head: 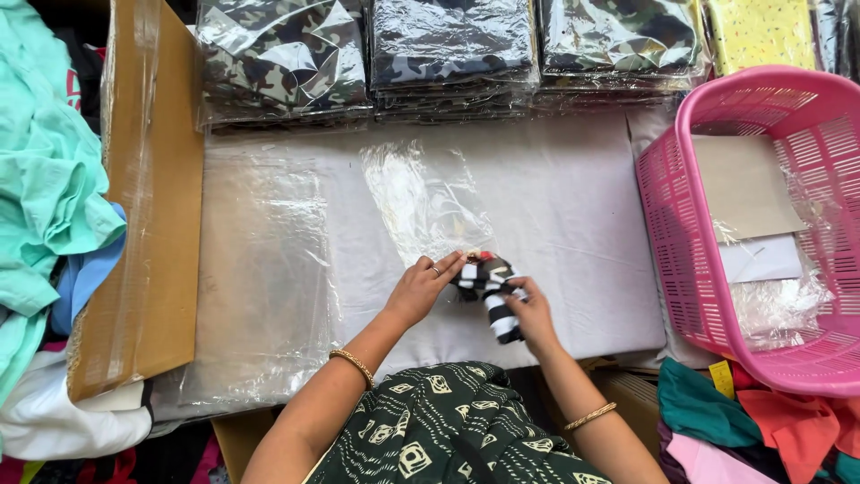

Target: The person folds a black and white striped t-shirt, places it into a clear plastic bag, and stacks it with other packaged shirts. They repeat this process with a second striped shirt. Finally, they pick up a light green t-shirt and begin folding it.

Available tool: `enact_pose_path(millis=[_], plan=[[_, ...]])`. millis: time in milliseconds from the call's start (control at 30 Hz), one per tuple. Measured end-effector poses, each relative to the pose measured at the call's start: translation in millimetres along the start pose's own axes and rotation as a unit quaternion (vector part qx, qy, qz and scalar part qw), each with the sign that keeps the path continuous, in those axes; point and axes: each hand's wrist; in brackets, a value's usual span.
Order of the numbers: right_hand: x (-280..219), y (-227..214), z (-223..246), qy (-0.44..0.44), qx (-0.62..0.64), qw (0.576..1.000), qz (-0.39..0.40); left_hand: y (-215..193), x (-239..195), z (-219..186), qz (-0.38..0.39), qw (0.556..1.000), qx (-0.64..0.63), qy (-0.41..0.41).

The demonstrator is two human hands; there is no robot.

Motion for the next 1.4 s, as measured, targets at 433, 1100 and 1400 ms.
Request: enact_pose_path(millis=[433,1100,1400], plan=[[7,48,-5,-0.174,0.235,0.955,0.054,-47,33,-55,-0.082,0.991,-0.107,0.028],[8,89,17,-0.381,-0.235,0.883,-0.138,-22,-1,-52,-0.072,0.986,-0.072,0.129],[67,70,-22,-0.433,-0.454,0.758,-0.177,-3,-12,-56,-0.065,0.988,-0.058,0.124]])
Point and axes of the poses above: each hand's wrist, its own x-axis towards the middle knuckle, its own y-axis out of the palm, z = x × y, and after that the axes turned 14 degrees about y, right-handed
